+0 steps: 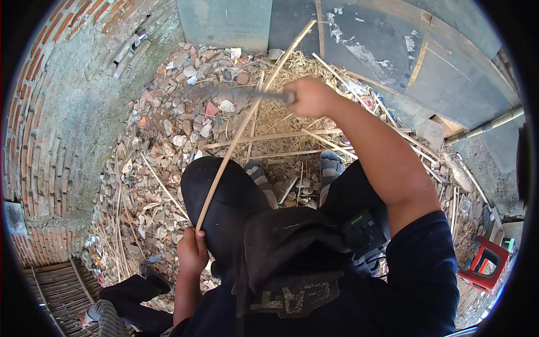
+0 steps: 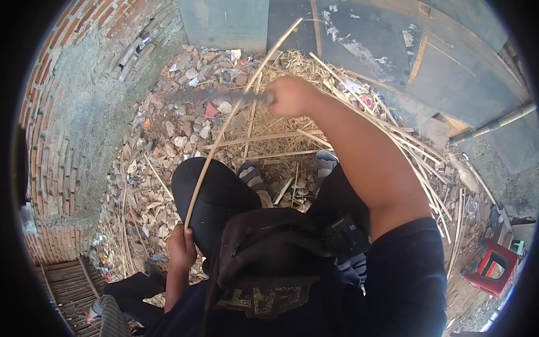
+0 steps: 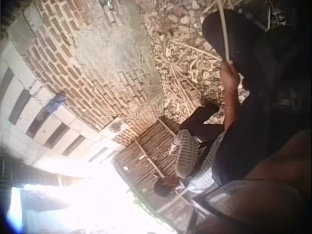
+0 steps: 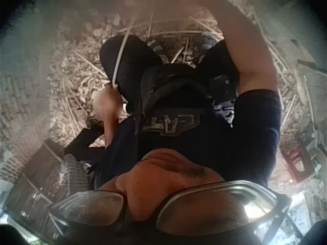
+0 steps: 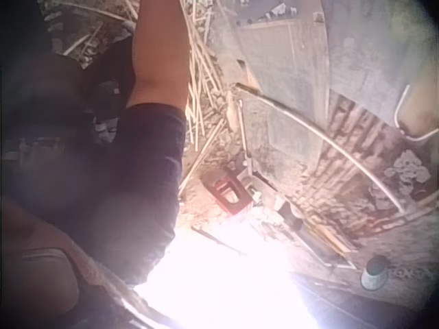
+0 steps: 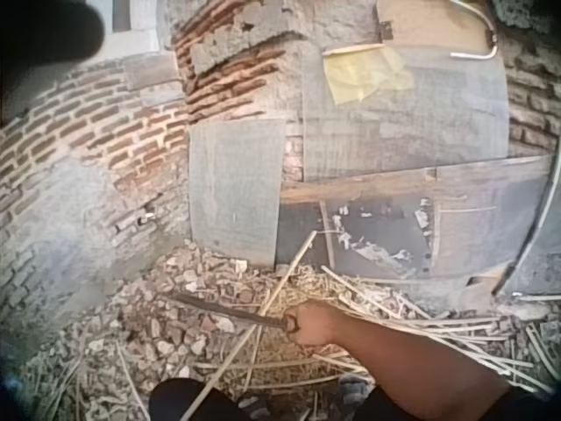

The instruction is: The person holds a bamboo strip and repeatedly shaves it down using a machete.

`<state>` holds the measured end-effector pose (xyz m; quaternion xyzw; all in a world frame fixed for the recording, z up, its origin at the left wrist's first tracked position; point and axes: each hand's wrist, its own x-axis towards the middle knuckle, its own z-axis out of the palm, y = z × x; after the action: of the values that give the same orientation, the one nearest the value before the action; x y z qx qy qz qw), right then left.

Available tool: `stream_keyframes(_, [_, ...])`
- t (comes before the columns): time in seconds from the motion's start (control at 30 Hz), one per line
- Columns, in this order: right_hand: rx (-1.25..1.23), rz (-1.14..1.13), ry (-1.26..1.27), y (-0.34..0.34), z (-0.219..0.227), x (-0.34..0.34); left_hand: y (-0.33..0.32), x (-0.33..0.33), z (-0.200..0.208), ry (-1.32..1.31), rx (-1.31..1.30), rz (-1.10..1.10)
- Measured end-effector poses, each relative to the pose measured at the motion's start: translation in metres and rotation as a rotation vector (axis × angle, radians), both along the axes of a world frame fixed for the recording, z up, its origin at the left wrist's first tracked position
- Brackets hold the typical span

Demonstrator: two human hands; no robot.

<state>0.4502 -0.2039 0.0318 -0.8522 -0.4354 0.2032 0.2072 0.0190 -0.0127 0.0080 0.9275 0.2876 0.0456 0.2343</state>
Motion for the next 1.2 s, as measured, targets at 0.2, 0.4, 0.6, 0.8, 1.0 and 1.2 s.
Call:
stream_keyframes(0.2, [0.042,-0.296,-0.037,-0.017,-0.024,0.044,0.007,-0.005,0.008,0.096,0.094,-0.002])
stream_keyframes(0.4, [0.097,-0.307,-0.299,-0.024,0.002,0.019,0.002,-0.001,0.018,0.027,-0.041,0.000])
stream_keyframes(0.6, [0.012,-0.239,-0.719,-0.025,0.017,0.023,0.009,-0.002,0.016,0.001,-0.152,-0.027])
stream_keyframes(0.8, [-0.133,-0.322,-0.515,-0.015,0.031,0.005,0.009,-0.006,0.017,-0.001,-0.206,-0.024])
stream_keyframes(1.0, [-0.189,-0.005,-0.264,-0.001,0.031,-0.022,0.004,0.000,0.018,-0.021,-0.193,-0.022])
stream_keyframes(1.2, [-0.048,0.183,-0.303,0.014,0.016,-0.035,0.006,-0.004,0.009,-0.011,-0.208,0.010])
